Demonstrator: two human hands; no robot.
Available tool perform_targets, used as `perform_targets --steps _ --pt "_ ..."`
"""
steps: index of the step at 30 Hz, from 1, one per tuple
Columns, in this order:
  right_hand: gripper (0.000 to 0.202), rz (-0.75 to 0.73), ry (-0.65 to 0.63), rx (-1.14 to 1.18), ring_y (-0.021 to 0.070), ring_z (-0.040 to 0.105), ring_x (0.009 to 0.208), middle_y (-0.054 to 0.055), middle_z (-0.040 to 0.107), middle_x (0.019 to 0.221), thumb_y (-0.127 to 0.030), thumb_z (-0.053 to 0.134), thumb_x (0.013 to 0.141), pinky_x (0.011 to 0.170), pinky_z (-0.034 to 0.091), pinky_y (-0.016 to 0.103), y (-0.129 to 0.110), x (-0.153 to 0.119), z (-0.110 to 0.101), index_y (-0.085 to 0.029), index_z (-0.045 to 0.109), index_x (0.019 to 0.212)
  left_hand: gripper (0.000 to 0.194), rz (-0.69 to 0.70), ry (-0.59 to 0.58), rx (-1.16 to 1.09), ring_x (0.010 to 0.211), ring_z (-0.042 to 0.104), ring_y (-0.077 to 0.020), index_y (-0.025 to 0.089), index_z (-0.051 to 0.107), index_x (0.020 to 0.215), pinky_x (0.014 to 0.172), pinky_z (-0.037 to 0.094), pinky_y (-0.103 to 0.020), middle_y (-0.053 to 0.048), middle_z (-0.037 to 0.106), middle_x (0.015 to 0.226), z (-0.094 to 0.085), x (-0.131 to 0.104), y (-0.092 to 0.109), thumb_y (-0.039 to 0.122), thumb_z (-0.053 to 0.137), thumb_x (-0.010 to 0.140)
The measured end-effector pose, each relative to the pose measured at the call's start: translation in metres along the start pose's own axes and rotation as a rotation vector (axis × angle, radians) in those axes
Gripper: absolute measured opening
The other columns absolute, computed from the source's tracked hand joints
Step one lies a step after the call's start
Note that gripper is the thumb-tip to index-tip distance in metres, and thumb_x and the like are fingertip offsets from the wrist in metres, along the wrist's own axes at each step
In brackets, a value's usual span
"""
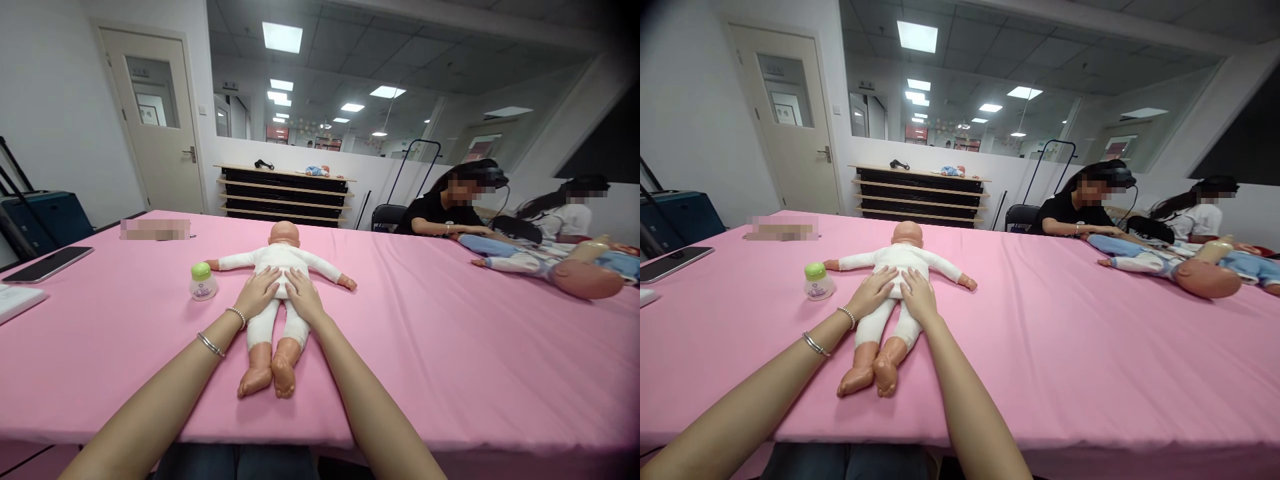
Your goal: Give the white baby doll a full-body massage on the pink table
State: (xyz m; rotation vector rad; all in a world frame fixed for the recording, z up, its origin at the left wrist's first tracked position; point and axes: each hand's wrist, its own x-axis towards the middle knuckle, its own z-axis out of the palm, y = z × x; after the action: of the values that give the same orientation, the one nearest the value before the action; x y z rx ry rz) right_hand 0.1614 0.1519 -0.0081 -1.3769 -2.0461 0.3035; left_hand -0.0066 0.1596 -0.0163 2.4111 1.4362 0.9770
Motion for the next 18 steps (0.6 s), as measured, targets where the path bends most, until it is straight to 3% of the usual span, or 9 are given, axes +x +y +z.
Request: perform_targets --steps 4,6,8,10,12,15,18 --pt "0.052 0.226 0.113 0.051 0.0232 0.031 0.134 0.011 0.036 0.143 -0.037 0.030 0.092 0.110 0.024 0.041 0.006 0.001 0.002 -0.009 0.039 0.136 0.052 -0.218 0.063 -0.043 0.136 0.026 -0.0214 0.016 0.043 0.134 0.109 0.024 -0.043 -0.007 0.038 0.143 0.004 0.000 -0.005 0.042 0.026 0.093" --pt "0.051 0.168 0.149 0.071 0.0215 0.030 0.134 0.011 0.035 0.144 -0.033 0.028 0.093 0.111 0.024 0.040 0.008 0.001 0.002 -0.009 0.036 0.137 0.055 -0.271 0.112 -0.050 0.136 0.026 -0.0221 0.013 0.040 0.136 0.110 0.024 -0.043 -0.010 0.035 0.144 0.006 0.000 -0.009 0.043 0.025 0.092" --pt "0.048 0.022 0.117 0.086 0.0187 0.027 0.136 0.007 0.035 0.144 -0.028 0.030 0.091 0.112 0.022 0.039 0.009 0.002 0.002 -0.015 0.040 0.136 0.055 -0.230 0.151 -0.043 0.136 0.025 -0.0222 0.011 0.038 0.137 0.110 0.023 -0.043 -0.012 0.032 0.145 0.007 0.000 -0.012 0.042 0.028 0.092" --pt "0.044 -0.038 0.062 0.103 0.0170 0.028 0.135 0.003 0.039 0.142 -0.026 0.031 0.091 0.112 0.022 0.038 0.010 0.002 0.002 -0.019 0.047 0.131 0.052 -0.105 0.138 -0.052 0.137 0.024 -0.0202 0.014 0.040 0.136 0.111 0.022 -0.041 -0.009 0.033 0.145 0.007 0.000 -0.013 0.039 0.030 0.091" --pt "0.044 0.052 0.056 0.123 0.0177 0.030 0.134 0.005 0.040 0.141 -0.028 0.030 0.091 0.112 0.023 0.037 0.011 0.002 0.003 -0.017 0.049 0.129 0.049 -0.035 0.092 -0.087 0.136 0.026 -0.0184 0.016 0.044 0.133 0.111 0.022 -0.040 -0.006 0.037 0.144 0.006 0.000 -0.013 0.038 0.029 0.091" --pt "0.048 0.201 0.084 0.153 0.0188 0.032 0.133 0.009 0.038 0.142 -0.033 0.029 0.092 0.111 0.025 0.036 0.011 -0.001 0.004 -0.012 0.043 0.133 0.047 -0.109 0.084 -0.122 0.134 0.031 -0.0186 0.018 0.050 0.128 0.110 0.025 -0.040 -0.004 0.043 0.140 0.003 -0.003 -0.009 0.038 0.029 0.092" --pt "0.048 0.227 0.107 0.130 0.0193 0.033 0.133 0.009 0.040 0.141 -0.033 0.027 0.093 0.110 0.026 0.037 0.006 0.001 0.000 -0.012 0.044 0.133 0.045 -0.163 0.138 -0.104 0.128 0.040 -0.0203 0.018 0.056 0.121 0.108 0.029 -0.040 -0.005 0.053 0.131 -0.003 0.001 -0.004 0.038 0.029 0.092"
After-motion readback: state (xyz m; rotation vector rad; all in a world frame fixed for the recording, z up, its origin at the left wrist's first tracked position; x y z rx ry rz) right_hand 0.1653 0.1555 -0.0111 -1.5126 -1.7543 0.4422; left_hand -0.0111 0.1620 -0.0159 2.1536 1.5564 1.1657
